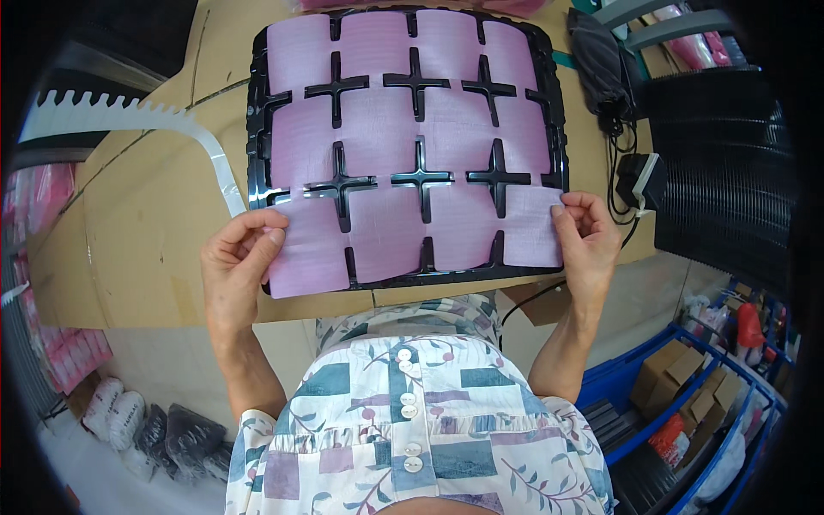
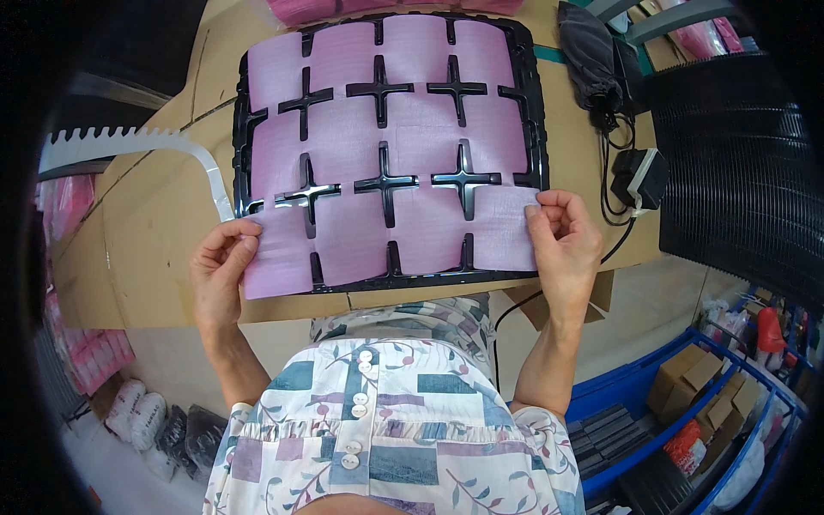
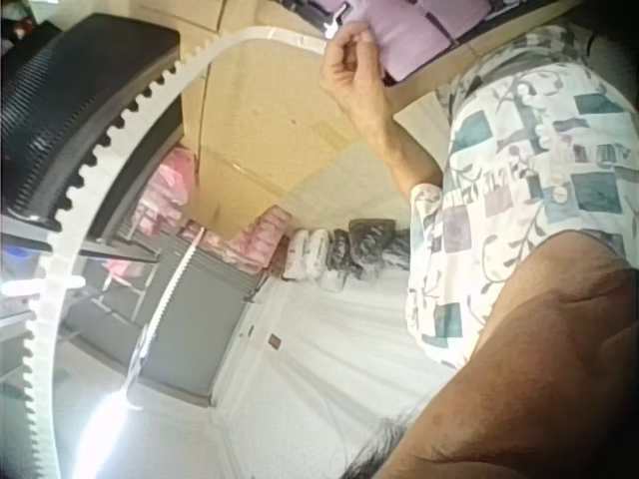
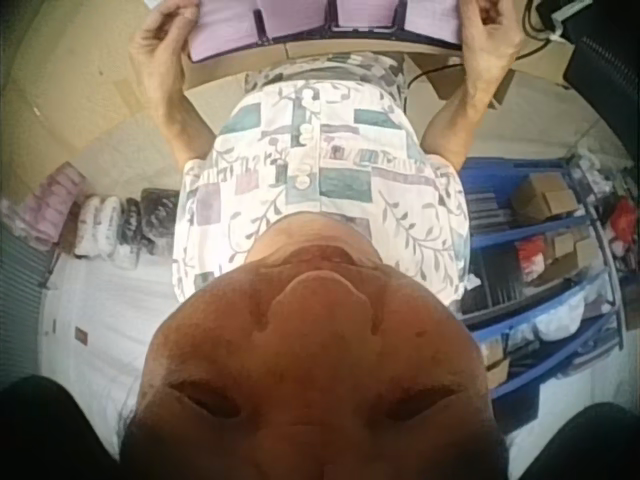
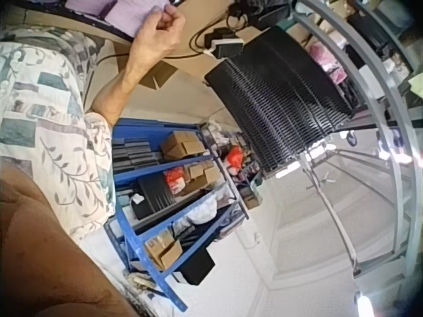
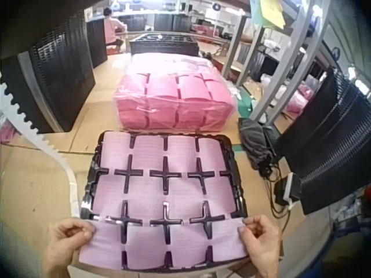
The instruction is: The person places white divider strips and pink foam padding into a black plastic grid tray by hand.
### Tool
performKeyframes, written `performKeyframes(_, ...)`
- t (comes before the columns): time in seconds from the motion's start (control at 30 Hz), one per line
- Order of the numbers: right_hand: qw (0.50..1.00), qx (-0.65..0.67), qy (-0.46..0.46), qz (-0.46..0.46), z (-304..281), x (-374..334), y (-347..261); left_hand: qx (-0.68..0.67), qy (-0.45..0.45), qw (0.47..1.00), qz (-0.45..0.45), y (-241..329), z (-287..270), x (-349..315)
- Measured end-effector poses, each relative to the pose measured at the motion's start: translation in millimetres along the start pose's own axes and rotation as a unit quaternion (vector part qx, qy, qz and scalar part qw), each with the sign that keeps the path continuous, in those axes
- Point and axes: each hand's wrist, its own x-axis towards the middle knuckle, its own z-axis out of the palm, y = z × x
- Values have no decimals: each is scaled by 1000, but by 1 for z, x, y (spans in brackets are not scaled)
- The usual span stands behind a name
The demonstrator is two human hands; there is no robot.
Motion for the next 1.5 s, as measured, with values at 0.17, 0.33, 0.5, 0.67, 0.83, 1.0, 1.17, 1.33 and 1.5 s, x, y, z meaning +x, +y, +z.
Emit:
performKeyframes(0.17,998,49,-25,21,-1,2,3,-47,0,999,14,-4,-5,2)
performKeyframes(0.33,998,-70,1,-6,9,-6,-8,157,43,978,127,-8,13,1)
performKeyframes(0.5,991,-128,24,-24,13,-7,-12,233,61,957,160,-5,17,1)
performKeyframes(0.67,992,-116,27,-31,9,-6,-9,259,66,947,178,-4,24,1)
performKeyframes(0.83,998,-51,23,-20,-1,-5,3,173,33,972,156,-4,19,1)
performKeyframes(1.0,1000,-17,19,1,4,-6,-1,131,43,981,138,-5,11,5)
performKeyframes(1.17,992,-120,34,-32,12,-8,-6,241,45,957,152,-2,15,2)
performKeyframes(1.33,987,-152,29,-50,13,-8,-9,302,57,934,184,0,20,3)
performKeyframes(1.5,986,-152,30,-65,14,-9,-6,294,90,928,209,-2,24,2)
